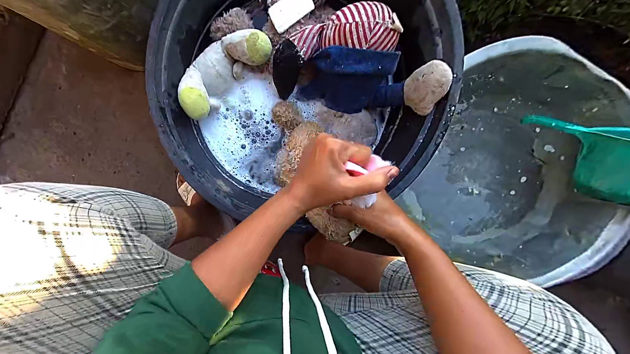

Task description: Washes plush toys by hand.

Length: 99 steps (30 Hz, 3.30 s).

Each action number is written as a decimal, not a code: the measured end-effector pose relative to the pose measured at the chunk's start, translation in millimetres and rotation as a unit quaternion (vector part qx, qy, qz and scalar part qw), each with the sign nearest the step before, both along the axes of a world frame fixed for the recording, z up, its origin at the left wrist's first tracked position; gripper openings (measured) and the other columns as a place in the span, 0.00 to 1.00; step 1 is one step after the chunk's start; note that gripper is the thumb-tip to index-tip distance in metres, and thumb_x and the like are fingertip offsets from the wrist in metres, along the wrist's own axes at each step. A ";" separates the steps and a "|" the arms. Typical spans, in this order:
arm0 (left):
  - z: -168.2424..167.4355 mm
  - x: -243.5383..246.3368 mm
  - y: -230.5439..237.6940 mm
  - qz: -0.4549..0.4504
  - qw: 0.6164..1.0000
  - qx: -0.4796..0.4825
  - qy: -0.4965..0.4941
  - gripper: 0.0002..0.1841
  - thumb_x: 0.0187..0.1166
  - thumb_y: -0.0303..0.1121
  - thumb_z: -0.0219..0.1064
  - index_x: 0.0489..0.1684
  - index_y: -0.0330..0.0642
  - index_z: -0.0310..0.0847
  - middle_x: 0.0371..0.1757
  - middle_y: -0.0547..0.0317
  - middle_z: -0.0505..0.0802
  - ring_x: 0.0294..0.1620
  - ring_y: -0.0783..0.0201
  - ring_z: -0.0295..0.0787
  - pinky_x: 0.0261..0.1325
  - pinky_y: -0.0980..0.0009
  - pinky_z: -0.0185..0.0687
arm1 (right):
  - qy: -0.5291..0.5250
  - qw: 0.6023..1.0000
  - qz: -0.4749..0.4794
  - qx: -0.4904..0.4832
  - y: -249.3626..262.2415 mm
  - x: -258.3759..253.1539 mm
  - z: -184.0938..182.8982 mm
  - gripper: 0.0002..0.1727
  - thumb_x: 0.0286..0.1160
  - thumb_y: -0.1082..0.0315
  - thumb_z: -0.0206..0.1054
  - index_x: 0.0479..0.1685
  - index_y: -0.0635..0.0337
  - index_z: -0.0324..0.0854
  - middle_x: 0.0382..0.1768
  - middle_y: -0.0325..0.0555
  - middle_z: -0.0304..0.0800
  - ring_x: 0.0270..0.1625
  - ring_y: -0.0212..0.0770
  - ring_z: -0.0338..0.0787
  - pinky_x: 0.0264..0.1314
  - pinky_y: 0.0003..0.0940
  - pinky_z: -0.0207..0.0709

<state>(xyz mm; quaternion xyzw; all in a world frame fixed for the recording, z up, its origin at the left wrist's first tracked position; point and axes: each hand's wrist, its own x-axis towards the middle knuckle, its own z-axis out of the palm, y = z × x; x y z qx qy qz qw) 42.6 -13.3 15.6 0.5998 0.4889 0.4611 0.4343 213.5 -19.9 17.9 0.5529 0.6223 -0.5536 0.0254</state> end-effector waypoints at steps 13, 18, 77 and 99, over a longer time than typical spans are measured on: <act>-19.3 -4.4 -14.7 -0.015 0.999 -0.015 0.026 0.22 0.77 0.43 0.67 0.08 0.45 0.74 0.12 0.70 0.79 0.15 0.76 0.74 0.21 0.72 0.72 | -0.007 0.999 0.044 0.003 5.9 -8.6 1.4 0.37 0.61 0.64 0.81 0.71 0.70 0.73 0.53 0.66 0.88 0.60 0.62 0.88 0.64 0.65 0.77; -81.0 -45.7 -21.5 0.017 0.921 -0.283 0.269 0.27 0.81 0.52 0.67 0.23 0.33 0.86 0.32 0.37 0.90 0.42 0.37 0.89 0.47 0.31 0.77 | -0.044 0.997 0.063 -0.018 9.6 -11.2 4.8 0.41 0.64 0.64 0.81 0.77 0.68 0.64 0.57 0.68 0.86 0.62 0.63 0.87 0.64 0.64 0.77; -134.7 -78.6 23.0 0.087 0.769 -0.555 0.304 0.22 0.87 0.42 0.60 0.67 0.32 0.83 0.70 0.31 0.86 0.75 0.35 0.81 0.73 0.34 0.74 | -0.063 0.996 -0.054 -0.022 17.7 -36.7 -14.7 0.49 0.47 0.60 0.88 0.76 0.69 0.72 0.75 0.65 0.70 0.76 0.58 0.74 0.79 0.53 0.68; -53.2 -46.3 24.8 0.175 0.968 -0.164 0.073 0.19 0.76 0.40 0.74 0.21 0.32 0.88 0.23 0.44 0.90 0.27 0.49 0.89 0.37 0.46 0.84 | 0.169 0.903 -0.395 0.020 48.0 -37.5 20.1 0.33 0.36 0.84 0.62 0.56 0.59 0.76 0.39 0.37 0.91 0.35 0.30 0.93 0.34 0.30 0.90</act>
